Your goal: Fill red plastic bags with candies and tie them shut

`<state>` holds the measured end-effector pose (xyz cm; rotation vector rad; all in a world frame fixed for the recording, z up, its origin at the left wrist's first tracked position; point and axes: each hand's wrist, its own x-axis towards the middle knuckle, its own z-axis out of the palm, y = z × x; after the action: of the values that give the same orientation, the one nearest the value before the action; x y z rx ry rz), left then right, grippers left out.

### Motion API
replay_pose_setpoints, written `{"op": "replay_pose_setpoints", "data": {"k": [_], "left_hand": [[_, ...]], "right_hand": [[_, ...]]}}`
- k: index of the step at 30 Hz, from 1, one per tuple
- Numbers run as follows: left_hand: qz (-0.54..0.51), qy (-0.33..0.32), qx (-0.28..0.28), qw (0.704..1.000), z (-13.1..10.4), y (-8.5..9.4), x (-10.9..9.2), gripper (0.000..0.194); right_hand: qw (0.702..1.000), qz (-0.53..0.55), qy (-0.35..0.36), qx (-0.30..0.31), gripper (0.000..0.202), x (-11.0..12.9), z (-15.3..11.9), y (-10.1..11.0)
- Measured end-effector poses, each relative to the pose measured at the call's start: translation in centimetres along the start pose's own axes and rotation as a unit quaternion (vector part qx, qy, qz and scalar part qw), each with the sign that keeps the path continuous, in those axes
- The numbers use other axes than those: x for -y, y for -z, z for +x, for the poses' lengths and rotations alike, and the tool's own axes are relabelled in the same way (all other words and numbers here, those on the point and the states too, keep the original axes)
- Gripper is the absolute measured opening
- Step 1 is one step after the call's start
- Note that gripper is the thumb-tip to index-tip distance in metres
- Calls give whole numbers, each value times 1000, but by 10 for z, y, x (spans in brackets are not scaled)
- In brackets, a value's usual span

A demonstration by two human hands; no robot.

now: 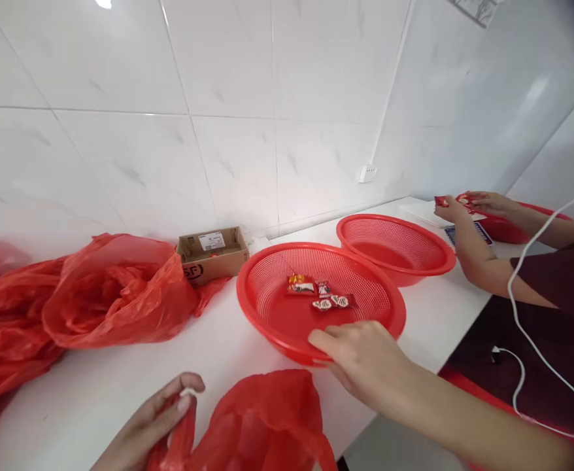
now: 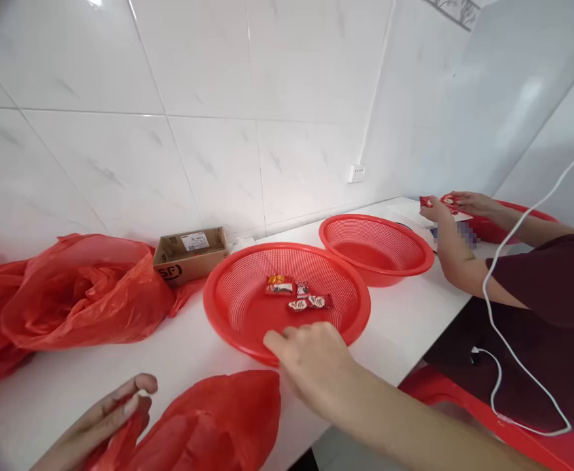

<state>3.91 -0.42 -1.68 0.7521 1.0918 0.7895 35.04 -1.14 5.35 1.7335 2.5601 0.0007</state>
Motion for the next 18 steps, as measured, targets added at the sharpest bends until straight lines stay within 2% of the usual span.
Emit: {"op": "replay_pose_setpoints", "data": {"k": [2, 4, 6, 8, 9, 10, 12, 14, 16, 18], "left_hand": [[-44, -26, -45, 998, -10, -2, -8, 49], [-61, -52, -78, 994, -17, -7, -15, 64], [-73, -75, -87, 991, -22, -14, -19, 69], [-74, -107, -89, 988, -25, -20, -19, 64], [-67, -126, -91, 986, -26, -22, -18, 60], [-55, -147, -93, 983, -27, -23, -17, 55], [-26, -178, -92, 979, -30, -23, -15, 49], [-13, -195, -95, 976, -34, -18, -15, 44], [-22, -212, -117, 970, -38, -8, -18, 41], [-41, -238, -154, 958, -40, 6, -23, 37]], "right_hand": [[999, -18, -34, 1, 26, -4, 15, -15], [998, 11, -43, -44, 28, -5, 20, -20], [986, 108, -17, -129, 32, 5, 14, -10], [950, 232, 30, -206, 28, 27, 0, 11], [931, 284, 55, -223, 24, 42, -7, 22], [920, 315, 91, -213, 22, 57, -13, 31], [924, 316, 167, -135, 22, 83, -18, 38], [948, 243, 200, -47, 19, 98, -12, 26], [975, 139, 170, 27, 16, 97, 0, 2], [987, 43, 116, 101, 18, 84, 11, -20]]}}
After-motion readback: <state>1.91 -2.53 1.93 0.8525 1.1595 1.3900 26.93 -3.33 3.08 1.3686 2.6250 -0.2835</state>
